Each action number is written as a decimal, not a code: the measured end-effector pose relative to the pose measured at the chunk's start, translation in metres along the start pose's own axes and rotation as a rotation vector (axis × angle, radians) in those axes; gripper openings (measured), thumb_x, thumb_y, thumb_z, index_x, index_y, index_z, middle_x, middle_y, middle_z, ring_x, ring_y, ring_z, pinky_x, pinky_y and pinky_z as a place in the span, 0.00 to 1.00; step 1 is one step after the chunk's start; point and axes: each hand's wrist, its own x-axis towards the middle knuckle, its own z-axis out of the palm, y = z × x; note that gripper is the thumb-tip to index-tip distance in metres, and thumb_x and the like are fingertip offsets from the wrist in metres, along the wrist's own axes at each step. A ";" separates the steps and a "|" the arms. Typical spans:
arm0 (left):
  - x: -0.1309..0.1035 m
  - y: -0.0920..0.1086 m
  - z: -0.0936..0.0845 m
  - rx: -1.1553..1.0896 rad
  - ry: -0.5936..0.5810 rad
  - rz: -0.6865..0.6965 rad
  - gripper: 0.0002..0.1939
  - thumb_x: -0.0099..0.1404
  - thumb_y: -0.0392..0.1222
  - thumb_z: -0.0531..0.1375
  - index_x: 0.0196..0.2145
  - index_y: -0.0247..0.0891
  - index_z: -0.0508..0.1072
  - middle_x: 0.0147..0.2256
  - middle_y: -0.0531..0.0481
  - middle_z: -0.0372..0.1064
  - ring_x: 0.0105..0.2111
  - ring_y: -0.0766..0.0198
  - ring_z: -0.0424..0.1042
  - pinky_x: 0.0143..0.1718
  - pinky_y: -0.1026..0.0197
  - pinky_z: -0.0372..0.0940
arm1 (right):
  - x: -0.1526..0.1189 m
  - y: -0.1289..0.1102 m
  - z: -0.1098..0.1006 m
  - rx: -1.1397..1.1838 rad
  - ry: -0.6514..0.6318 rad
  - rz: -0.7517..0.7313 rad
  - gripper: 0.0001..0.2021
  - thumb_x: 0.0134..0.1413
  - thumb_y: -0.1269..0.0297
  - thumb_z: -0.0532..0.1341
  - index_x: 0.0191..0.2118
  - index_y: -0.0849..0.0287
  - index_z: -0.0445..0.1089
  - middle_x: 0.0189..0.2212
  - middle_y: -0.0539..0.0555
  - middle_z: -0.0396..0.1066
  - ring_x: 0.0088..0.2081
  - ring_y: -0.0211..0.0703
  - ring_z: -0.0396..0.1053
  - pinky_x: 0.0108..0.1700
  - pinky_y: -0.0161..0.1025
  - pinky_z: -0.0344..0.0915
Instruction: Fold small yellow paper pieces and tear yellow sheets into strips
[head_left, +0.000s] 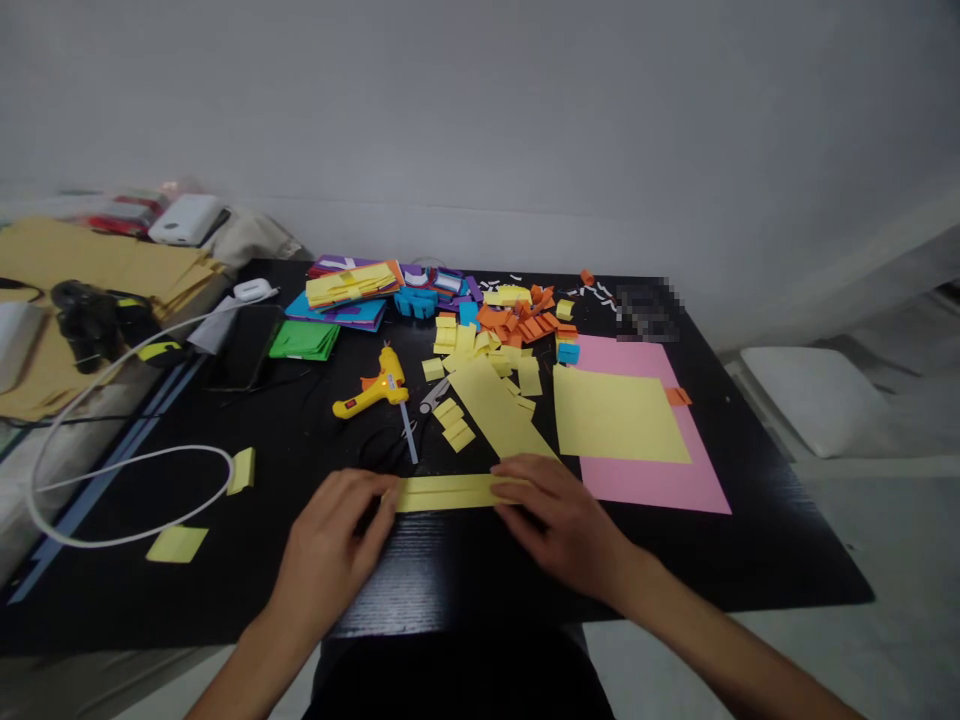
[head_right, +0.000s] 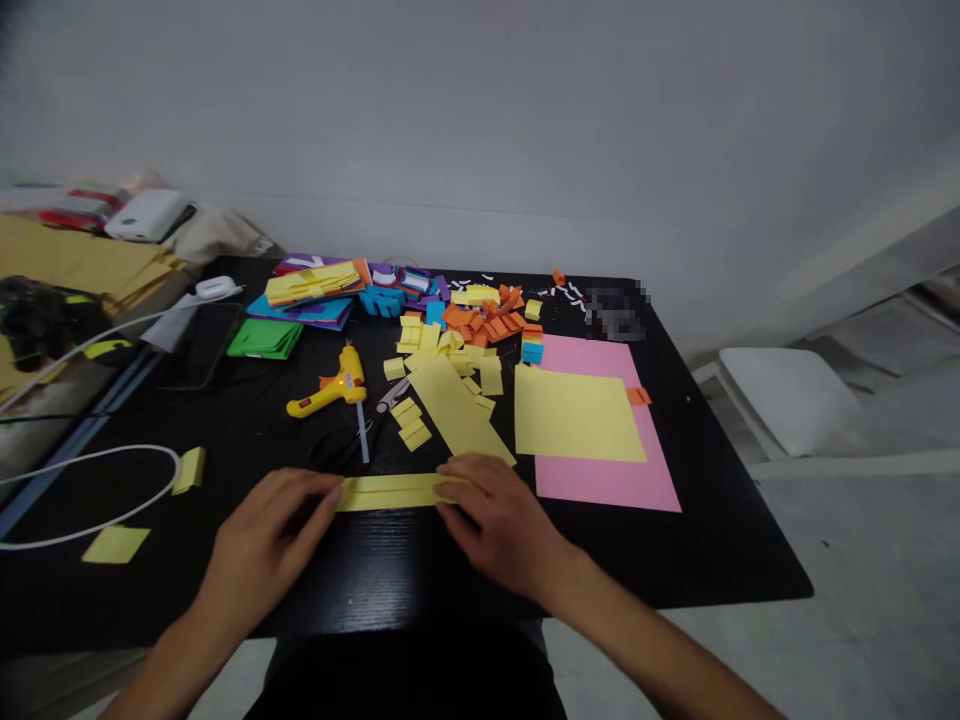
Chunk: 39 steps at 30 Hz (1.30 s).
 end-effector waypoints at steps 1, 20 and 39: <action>-0.002 0.004 0.004 -0.010 -0.006 0.073 0.07 0.73 0.37 0.59 0.45 0.38 0.77 0.42 0.46 0.76 0.43 0.58 0.75 0.47 0.57 0.70 | -0.007 -0.006 0.009 0.000 -0.014 0.009 0.08 0.66 0.71 0.62 0.48 0.59 0.75 0.49 0.58 0.78 0.53 0.48 0.74 0.56 0.48 0.73; -0.022 0.021 0.043 0.130 -0.164 0.266 0.14 0.70 0.28 0.57 0.51 0.35 0.76 0.47 0.41 0.78 0.48 0.50 0.76 0.48 0.46 0.73 | -0.020 -0.011 0.034 -0.141 -0.147 0.022 0.08 0.66 0.79 0.57 0.43 0.65 0.73 0.38 0.59 0.75 0.41 0.48 0.73 0.46 0.47 0.77; 0.006 0.042 0.054 0.149 -0.350 0.405 0.10 0.72 0.28 0.56 0.47 0.33 0.74 0.45 0.41 0.78 0.44 0.55 0.77 0.45 0.52 0.74 | -0.037 0.001 0.024 -0.061 -0.106 0.040 0.15 0.69 0.76 0.54 0.56 0.62 0.71 0.44 0.60 0.79 0.47 0.48 0.78 0.51 0.48 0.79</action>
